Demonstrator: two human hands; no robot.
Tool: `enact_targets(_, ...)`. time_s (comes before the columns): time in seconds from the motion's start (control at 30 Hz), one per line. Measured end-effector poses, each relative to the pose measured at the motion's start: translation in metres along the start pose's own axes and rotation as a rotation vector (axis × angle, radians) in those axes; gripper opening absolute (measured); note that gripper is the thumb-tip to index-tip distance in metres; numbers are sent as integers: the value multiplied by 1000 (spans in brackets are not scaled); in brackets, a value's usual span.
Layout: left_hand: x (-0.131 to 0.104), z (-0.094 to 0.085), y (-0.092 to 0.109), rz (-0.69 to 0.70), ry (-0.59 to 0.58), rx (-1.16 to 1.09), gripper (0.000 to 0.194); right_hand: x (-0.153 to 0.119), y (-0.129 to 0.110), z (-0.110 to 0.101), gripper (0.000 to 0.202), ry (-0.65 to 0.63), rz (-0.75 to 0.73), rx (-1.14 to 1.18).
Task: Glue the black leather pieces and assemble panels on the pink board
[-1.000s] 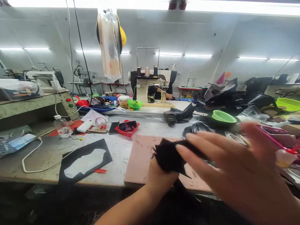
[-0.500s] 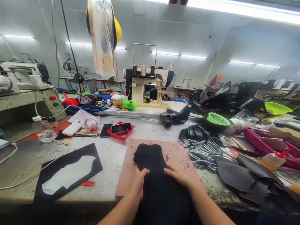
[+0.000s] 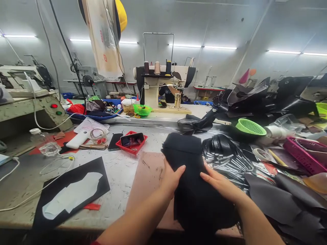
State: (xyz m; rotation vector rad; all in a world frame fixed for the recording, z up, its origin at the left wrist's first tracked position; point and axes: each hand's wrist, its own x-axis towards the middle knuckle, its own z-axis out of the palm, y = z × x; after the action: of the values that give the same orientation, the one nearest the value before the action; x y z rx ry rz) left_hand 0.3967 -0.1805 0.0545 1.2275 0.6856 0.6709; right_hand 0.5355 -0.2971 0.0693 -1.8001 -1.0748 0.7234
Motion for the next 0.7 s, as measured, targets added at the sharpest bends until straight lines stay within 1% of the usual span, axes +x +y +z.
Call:
enact_targets(0.03,8,6,-6,-1,-12,16,71,4,5,-7,52,29,33,-30)
enact_targets(0.1,23,16,-21,-50,15,85,73,11,21,-16,49,71,151,-124)
enact_targets(0.17,34,22,-37,-107,82,190,75,12,44,-15,51,80,261,-206)
enact_targets(0.2,38,24,-44,-128,100,221,76,9,55,-13,53,77,283,-220)
enact_targets(0.27,43,25,-52,-149,105,234,77,-1,75,-5,59,95,268,-196)
enact_targets(0.33,45,26,-55,-155,98,239,76,-13,89,4,63,174,235,-182)
enact_targets(0.4,45,24,-54,-154,88,240,76,-23,95,12,62,258,224,-199)
enact_targets(0.43,44,22,-52,-144,79,237,75,-27,96,15,60,281,222,-205)
enact_targets(0.5,42,14,-47,-109,60,240,72,-31,93,24,54,281,224,-185)
enact_targets(0.57,40,-4,-41,-80,55,282,71,-33,86,36,50,233,195,-137)
enact_targets(0.63,36,-30,-33,-70,68,374,72,-35,73,52,49,140,112,-102)
enact_targets(0.7,32,-59,-26,-32,96,493,73,-37,57,70,50,31,35,-108)
